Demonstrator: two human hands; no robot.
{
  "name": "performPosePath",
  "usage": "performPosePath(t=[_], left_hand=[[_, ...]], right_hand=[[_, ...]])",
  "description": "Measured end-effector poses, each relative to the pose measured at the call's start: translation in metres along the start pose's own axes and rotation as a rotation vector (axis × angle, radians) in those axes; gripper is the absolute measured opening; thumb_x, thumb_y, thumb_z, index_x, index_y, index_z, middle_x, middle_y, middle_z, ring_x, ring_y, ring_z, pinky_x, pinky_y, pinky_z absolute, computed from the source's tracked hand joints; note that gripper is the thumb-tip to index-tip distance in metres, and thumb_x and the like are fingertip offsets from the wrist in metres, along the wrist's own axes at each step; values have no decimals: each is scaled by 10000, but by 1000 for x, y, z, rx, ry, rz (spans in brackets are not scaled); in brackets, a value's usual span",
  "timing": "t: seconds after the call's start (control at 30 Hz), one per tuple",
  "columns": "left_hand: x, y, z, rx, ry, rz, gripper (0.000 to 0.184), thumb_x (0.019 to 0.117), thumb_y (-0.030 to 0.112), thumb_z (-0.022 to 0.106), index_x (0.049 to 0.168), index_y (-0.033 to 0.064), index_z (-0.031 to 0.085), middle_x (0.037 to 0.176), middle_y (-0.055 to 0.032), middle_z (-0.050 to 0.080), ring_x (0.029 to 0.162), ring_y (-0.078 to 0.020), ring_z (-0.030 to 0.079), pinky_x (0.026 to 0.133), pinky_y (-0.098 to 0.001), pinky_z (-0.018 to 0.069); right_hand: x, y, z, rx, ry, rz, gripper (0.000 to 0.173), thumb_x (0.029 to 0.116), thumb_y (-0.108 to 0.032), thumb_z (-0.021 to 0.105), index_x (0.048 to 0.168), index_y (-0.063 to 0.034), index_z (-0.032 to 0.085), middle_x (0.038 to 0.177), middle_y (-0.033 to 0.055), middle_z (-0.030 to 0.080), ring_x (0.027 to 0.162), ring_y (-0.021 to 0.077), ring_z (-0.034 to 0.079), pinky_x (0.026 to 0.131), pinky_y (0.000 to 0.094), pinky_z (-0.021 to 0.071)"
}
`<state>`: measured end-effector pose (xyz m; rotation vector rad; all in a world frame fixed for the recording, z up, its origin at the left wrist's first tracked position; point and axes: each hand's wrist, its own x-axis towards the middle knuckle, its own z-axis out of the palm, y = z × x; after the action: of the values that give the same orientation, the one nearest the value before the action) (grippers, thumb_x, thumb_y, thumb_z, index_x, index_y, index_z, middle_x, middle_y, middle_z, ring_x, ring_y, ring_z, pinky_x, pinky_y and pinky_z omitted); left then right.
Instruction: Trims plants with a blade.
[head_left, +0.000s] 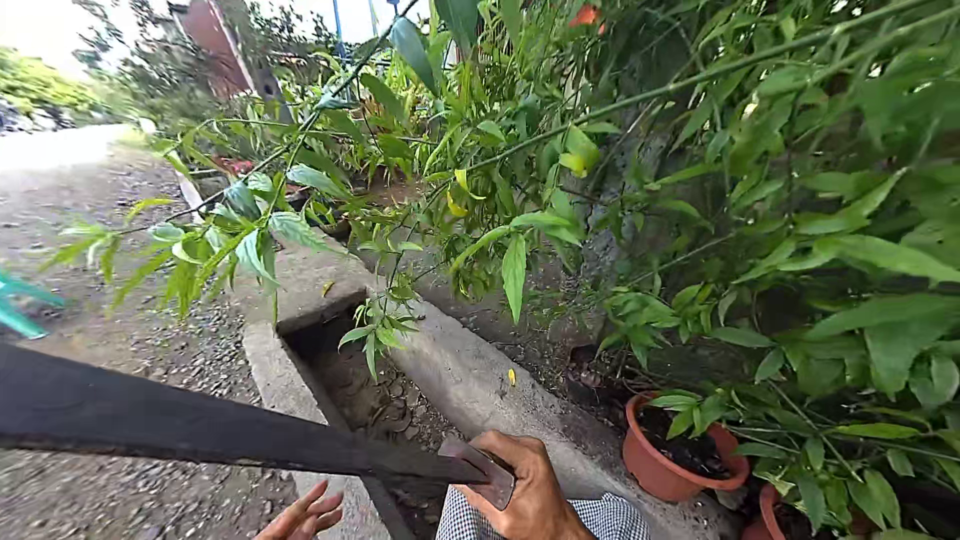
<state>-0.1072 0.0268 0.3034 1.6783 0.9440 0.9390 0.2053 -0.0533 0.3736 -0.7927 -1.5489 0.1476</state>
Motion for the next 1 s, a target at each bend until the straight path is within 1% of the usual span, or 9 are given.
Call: performPosePath(t=[0.1,0.23,0.3,0.4,0.5,0.63,0.8,0.9,1.0], left_hand=[[44,28,48,-33,-121,127,416,1026,26,429,1409,-126,478,1221,-135,731,1099,-192,727,1012,-356,568],[95,66,106,0,-295,293,415,1001,59,462,1382,-79,554,1202,-94,743,1065,-131,728,967,-297,579],[120,92,134,-5,-385,383,431,999,80,472,1396,-65,551,1231,-95,732,1088,-121,718,967,-284,575],[150,146,173,-23,-462,483,460,1021,95,470,1447,-78,485,1318,-120,683,1187,-101,664,1021,-258,527],[177,193,208,-52,-468,515,502,1048,178,430,1487,-64,438,1375,-130,647,1263,-128,614,1078,-311,483],[213,228,245,-165,-440,489,568,1048,269,420,1540,-13,382,1453,-138,588,1331,-185,568,1127,-389,439],[239,266,261,-371,-349,525,606,1072,305,459,1589,32,298,1533,-146,488,1362,-182,513,1126,-356,422],[252,285,265,-437,-298,562,550,1079,318,446,1550,47,356,1534,-102,499,1374,-162,514,1145,-342,418],[254,307,269,-542,-257,522,495,1097,329,435,1505,55,380,1487,-68,542,1321,-122,551,1110,-316,442]], right_hand=[[-12,-5,-26,-58,117,59,179,839,-115,768,884,40,689,759,39,710,729,-52,649,698,100,538],[-32,-16,-56,-107,273,188,132,806,-91,788,894,-36,706,813,-86,726,801,-107,655,764,103,562],[-39,-22,-67,-119,362,255,139,771,-41,791,888,-56,718,820,-117,734,801,-100,667,769,121,578],[-44,-27,-82,-182,459,284,161,760,-12,785,895,-58,711,812,-138,722,779,-103,658,754,120,577],[-44,-26,-98,-283,532,278,175,754,-5,784,905,-1,697,800,-109,710,750,-102,646,729,113,569],[-35,-9,-120,-443,606,208,221,772,-58,783,925,72,689,811,-44,698,760,-110,624,744,81,539],[-15,14,-145,-680,662,192,266,795,-168,765,916,60,700,729,33,678,649,-64,604,644,101,509],[-5,19,-153,-737,669,213,288,802,-184,758,942,60,700,727,54,671,639,-20,603,633,138,505],[0,20,-156,-720,709,208,290,799,-174,761,946,67,694,726,43,667,637,-42,596,633,119,498]])
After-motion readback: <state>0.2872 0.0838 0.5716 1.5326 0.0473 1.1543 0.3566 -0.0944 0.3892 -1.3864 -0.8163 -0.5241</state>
